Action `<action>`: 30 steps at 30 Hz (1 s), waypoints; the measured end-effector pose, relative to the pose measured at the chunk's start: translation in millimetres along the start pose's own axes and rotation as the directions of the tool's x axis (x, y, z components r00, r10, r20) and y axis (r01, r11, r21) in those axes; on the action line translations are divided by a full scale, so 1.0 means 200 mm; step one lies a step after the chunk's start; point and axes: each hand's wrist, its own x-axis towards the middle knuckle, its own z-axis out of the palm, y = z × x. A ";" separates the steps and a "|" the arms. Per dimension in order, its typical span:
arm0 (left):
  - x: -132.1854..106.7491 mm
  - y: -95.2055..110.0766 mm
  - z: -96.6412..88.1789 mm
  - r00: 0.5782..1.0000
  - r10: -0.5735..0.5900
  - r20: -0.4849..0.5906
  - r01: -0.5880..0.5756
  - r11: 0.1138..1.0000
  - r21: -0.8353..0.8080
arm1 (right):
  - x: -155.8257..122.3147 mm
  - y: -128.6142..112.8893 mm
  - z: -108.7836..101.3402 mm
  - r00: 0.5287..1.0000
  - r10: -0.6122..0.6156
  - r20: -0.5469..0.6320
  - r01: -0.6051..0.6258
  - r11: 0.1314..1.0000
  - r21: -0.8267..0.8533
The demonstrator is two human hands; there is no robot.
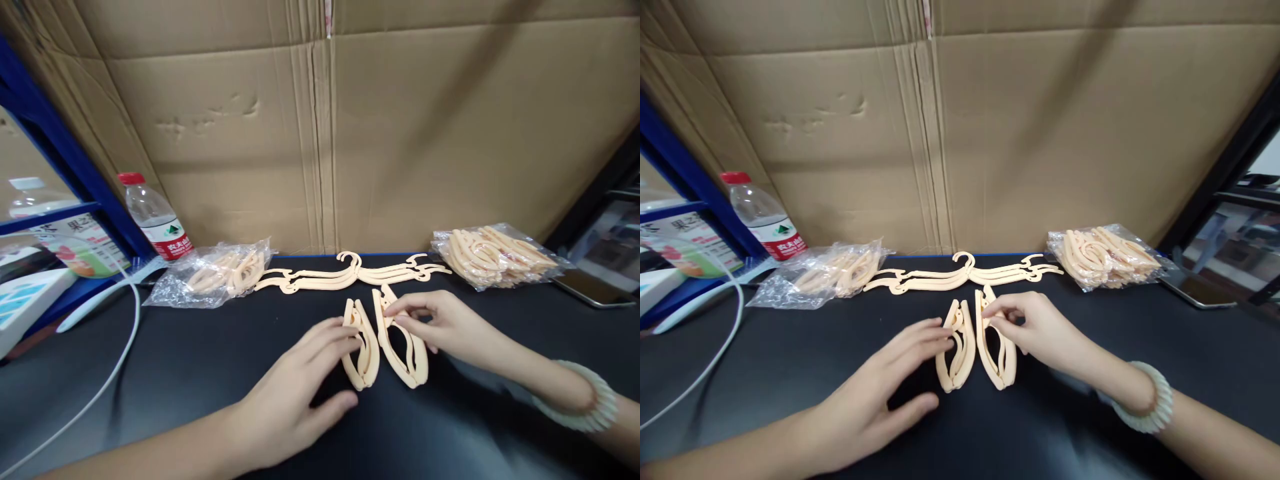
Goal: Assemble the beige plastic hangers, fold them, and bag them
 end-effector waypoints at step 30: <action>-0.03 0.01 0.00 0.972 0.024 0.236 -0.060 0.988 0.145 | -0.10 -0.06 -0.03 0.922 -0.110 0.370 0.261 0.884 -0.387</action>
